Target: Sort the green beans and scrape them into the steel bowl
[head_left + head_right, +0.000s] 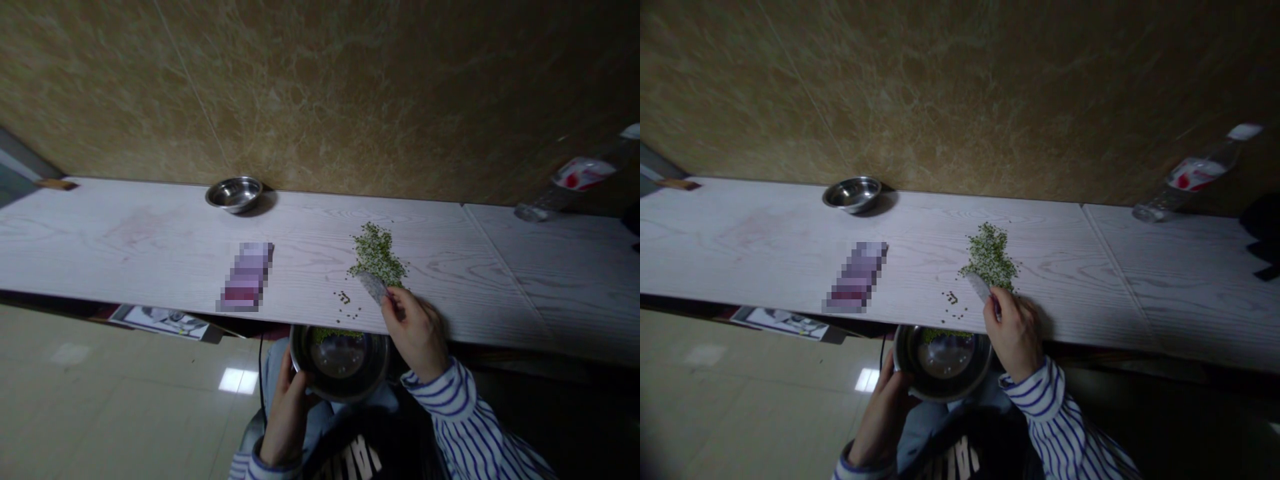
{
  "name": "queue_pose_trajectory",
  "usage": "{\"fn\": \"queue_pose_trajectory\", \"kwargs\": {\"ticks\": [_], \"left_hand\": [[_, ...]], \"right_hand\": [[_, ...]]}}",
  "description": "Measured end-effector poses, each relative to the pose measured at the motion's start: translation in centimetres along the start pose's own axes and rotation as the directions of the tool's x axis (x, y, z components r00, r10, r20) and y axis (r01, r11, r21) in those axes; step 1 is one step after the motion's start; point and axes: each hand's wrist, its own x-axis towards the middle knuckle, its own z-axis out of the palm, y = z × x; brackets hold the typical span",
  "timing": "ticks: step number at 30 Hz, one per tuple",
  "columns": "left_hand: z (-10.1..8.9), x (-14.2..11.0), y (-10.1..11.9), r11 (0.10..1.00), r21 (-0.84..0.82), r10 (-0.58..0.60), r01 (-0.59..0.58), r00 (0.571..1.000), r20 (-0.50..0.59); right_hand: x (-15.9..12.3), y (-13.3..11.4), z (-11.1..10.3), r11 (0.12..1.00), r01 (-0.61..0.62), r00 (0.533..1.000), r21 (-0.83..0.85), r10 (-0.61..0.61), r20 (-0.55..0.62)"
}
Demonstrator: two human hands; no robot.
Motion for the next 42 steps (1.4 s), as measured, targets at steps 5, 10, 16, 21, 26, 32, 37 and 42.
{"fn": "queue_pose_trajectory", "kwargs": {"ticks": [5,10,16,21,26,32,37,42], "left_hand": [[0.0,-0.1,0.2,1.000,0.010,-0.012,0.012,1.000,0.006],[0.0,-0.2,0.4,1.000,0.003,0.002,-0.002,1.000,0.003],[-0.3,0.0,0.5,1.000,0.004,-0.008,0.008,1.000,0.005],[-0.2,0.0,0.6,1.000,-0.028,-0.010,0.010,1.000,0.003],[-0.2,0.0,0.5,0.999,-0.045,-0.021,0.020,1.000,-0.001],[-0.1,0.0,0.6,1.000,-0.021,-0.004,0.004,1.000,0.004],[0.0,-0.1,0.4,1.000,-0.007,-0.012,0.012,1.000,0.020],[0.0,0.0,0.1,1.000,-0.002,-0.016,0.016,0.999,0.045]], "right_hand": [[0.8,-0.9,0.4,0.995,0.097,0.995,0.021,-0.097,0.003],[0.8,-1.3,0.3,0.993,0.114,0.992,0.012,-0.114,0.049],[0.7,-1.0,-0.3,0.993,0.118,0.993,0.006,-0.118,0.016],[1.3,-1.5,0.4,0.991,0.131,0.990,-0.036,-0.129,0.051],[0.8,-1.7,-0.2,0.988,0.152,0.986,0.012,-0.153,0.070],[0.7,-1.1,-0.5,0.991,0.132,0.989,0.000,-0.132,0.065],[-0.1,-1.1,-0.8,0.990,0.142,0.987,0.026,-0.143,0.071],[-0.7,-0.8,-1.8,0.990,0.140,0.989,0.028,-0.141,0.033]]}}
